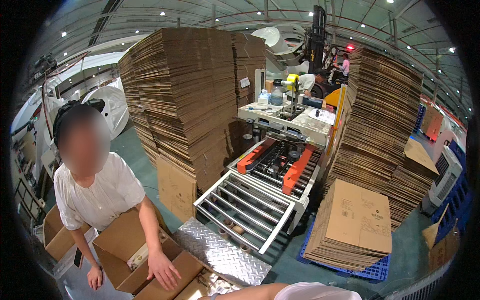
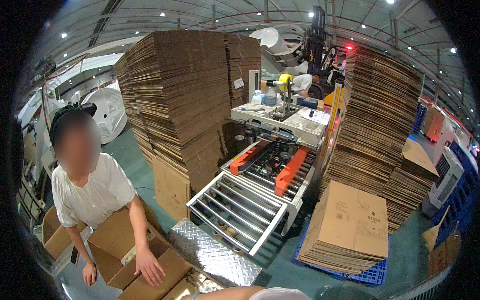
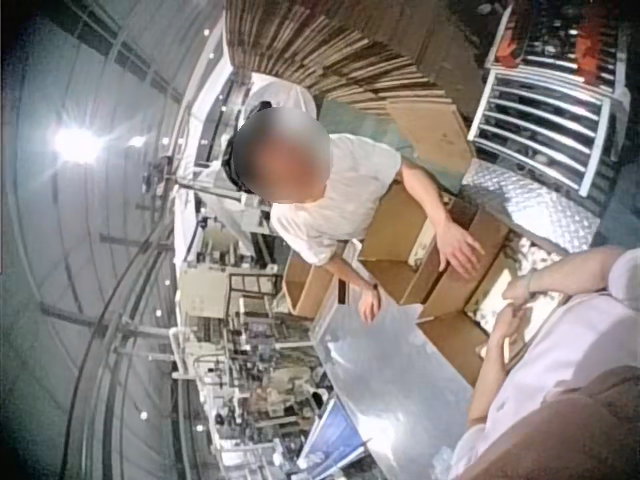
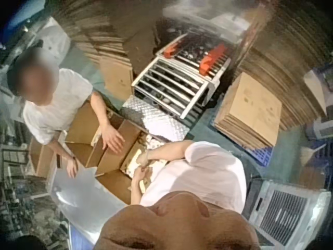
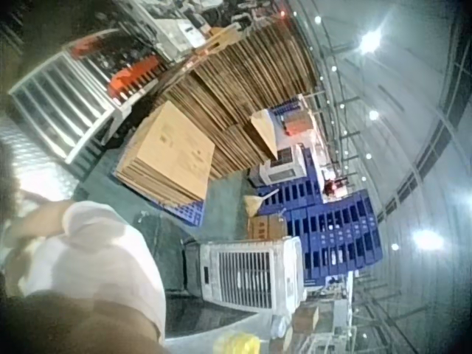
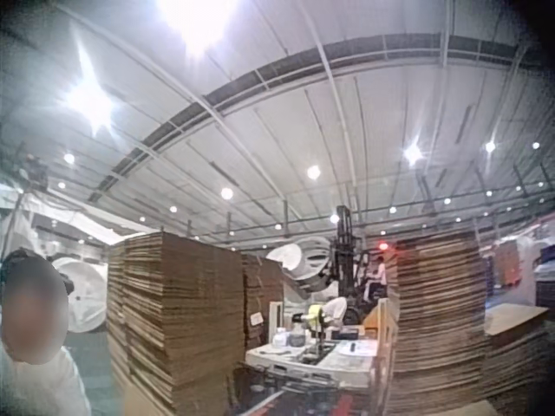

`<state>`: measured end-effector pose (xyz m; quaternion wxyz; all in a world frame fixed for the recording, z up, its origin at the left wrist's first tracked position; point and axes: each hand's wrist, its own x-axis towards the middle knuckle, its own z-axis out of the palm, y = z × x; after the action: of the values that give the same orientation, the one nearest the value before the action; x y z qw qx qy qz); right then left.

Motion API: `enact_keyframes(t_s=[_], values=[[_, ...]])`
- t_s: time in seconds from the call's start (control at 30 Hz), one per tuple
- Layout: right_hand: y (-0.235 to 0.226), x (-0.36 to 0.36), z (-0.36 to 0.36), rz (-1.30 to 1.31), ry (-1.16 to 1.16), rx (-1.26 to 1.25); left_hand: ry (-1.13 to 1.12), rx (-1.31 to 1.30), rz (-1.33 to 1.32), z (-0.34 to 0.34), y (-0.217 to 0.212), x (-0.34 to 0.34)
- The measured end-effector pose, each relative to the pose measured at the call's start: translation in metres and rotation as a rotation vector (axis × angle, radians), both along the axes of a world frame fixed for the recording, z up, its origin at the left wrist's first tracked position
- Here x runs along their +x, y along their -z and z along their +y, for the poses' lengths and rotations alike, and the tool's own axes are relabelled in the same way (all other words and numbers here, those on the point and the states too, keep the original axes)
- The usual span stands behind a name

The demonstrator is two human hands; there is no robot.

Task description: The person places packs of tissues into cardboard boxes at a workstation and then moves the filled boxes onto a conveyor line.

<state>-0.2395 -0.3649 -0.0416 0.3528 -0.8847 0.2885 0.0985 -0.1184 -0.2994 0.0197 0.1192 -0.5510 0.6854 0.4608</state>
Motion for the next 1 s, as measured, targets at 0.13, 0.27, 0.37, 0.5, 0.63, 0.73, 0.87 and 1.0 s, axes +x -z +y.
enact_keyframes(t_s=[0.13,0.27,0.37,0.5,0.63,0.73,0.87,1.0], values=[[0.025,0.021,-0.005,0.029,0.013,0.034,0.006,-0.021,-0.027,-0.004,0.005,0.007],[0.046,0.033,-0.010,-0.042,0.066,0.065,0.021,-0.050,-0.034,-0.006,0.009,0.010],[0.042,0.033,-0.007,-0.043,0.056,0.080,0.030,-0.067,-0.040,-0.007,0.008,0.010],[0.040,0.021,-0.003,-0.055,0.088,0.093,0.052,-0.084,-0.049,-0.008,0.010,-0.001],[0.040,0.006,-0.005,-0.074,0.127,0.115,0.067,-0.111,-0.059,-0.013,0.011,-0.014],[0.036,0.012,-0.011,-0.105,0.125,0.129,0.035,-0.147,-0.071,-0.017,0.014,-0.005],[-0.026,0.029,-0.008,-0.085,0.252,0.367,0.009,-0.317,-0.154,0.003,0.021,0.035],[-0.031,-0.017,-0.018,-0.278,0.540,0.289,0.005,-0.556,-0.185,-0.015,-0.037,0.024]])
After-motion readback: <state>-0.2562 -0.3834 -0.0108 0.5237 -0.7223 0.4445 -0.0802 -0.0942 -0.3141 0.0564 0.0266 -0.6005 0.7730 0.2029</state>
